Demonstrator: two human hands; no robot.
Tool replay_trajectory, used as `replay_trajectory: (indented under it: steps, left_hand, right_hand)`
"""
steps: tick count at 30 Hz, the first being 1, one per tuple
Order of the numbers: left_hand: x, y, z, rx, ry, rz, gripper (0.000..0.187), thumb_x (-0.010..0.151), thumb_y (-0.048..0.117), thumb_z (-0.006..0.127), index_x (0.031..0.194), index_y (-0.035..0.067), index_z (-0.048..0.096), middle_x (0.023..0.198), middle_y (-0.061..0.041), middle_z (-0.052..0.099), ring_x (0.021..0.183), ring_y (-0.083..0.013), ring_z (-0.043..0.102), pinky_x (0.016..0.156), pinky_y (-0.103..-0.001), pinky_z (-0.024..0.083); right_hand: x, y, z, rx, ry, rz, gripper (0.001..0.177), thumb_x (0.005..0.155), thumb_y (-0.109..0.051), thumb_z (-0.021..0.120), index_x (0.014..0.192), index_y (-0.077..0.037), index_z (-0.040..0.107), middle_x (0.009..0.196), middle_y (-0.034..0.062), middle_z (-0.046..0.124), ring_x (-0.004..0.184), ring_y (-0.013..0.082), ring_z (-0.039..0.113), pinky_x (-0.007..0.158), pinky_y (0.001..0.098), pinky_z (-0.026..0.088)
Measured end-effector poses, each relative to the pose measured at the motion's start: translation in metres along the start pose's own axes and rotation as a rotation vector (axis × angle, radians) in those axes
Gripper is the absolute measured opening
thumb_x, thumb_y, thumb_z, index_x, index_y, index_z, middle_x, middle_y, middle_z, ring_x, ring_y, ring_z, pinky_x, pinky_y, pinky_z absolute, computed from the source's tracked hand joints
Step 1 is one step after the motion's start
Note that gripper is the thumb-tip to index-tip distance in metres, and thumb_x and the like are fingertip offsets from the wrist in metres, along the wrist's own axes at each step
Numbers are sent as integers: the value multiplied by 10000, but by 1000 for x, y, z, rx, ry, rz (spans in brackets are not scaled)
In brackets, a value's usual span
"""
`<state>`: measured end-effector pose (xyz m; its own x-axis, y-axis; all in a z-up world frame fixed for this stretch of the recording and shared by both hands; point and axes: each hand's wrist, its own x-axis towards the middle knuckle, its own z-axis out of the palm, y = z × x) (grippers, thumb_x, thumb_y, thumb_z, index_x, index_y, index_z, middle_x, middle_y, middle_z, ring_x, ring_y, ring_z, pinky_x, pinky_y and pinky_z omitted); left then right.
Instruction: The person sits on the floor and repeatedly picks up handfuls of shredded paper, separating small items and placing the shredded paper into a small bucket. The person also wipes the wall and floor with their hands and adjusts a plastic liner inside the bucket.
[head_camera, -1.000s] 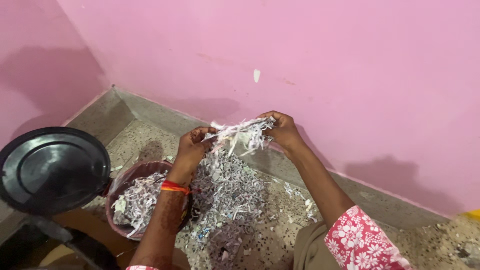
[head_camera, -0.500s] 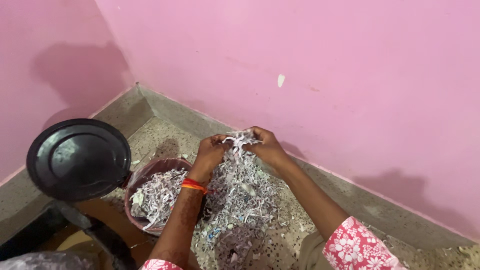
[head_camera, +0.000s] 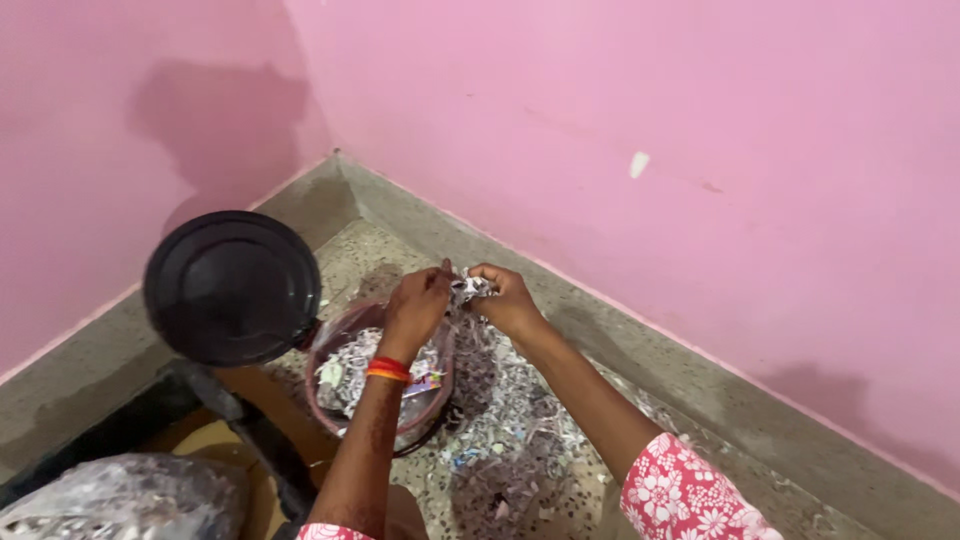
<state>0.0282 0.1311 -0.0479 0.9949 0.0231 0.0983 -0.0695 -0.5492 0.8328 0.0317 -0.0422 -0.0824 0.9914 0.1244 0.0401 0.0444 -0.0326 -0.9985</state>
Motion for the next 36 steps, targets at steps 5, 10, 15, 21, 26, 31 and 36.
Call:
replay_trajectory:
  steps: [5,10,15,21,26,31,36]
  left_hand:
    - [-14,-36,-27,232,235,247,308,952,326,573,1031,75,733,1025,-246,686,928,-443,667,818,-522,528]
    - [-31,-61,-42,688,226,132,452,853,269,624,1279,119,600,1321,-222,558,1145,-433,583,909,-577,490]
    - [-27,-68,-38,1065,234,181,653,827,288,647,1445,136,504,1489,-233,453,1371,-446,407,1102,-615,312]
    - [-27,-61,-34,918,30,150,703,857,379,638,1514,277,408,1572,-155,373,1477,-456,271,1152,-632,218]
    - [-27,-43,-30,800,-102,80,691,922,462,578,1555,324,339,1605,-140,319,1481,-441,237,1170,-653,184]
    - [-24,-24,-20,769,-217,163,712,924,457,576,1565,330,294,1625,-146,287,1490,-445,202,1160,-647,152]
    - [-23,-8,-8,687,-286,264,677,981,541,480,1582,351,232,1628,-136,267,1498,-402,204,1187,-628,108]
  right_hand:
    - [33,57,39,-9,-3,33,337,827,45,695,1154,-38,707,998,20,731,853,94,653,723,263,535]
    - [54,126,83,-113,-42,55,427,821,-41,751,1239,-48,664,1070,51,742,931,141,674,804,298,565]
    - [24,160,128,-448,-286,-178,715,799,-287,806,1411,-73,504,1372,148,555,1248,282,499,1033,408,411]
    - [-10,139,159,-1026,-622,27,906,832,-601,630,1583,-223,292,1658,111,228,1529,321,164,1204,552,103]
    - [10,150,125,-1095,-239,-651,844,800,-570,661,1479,-141,404,1564,197,356,1420,419,295,1153,587,178]
    - [24,189,51,-797,-230,-427,415,1083,-335,527,1453,-150,492,1469,117,535,1340,293,539,1167,394,451]
    - [-2,213,-15,-983,70,-82,793,833,-391,804,1522,-253,437,1533,177,443,1404,397,436,1146,514,420]
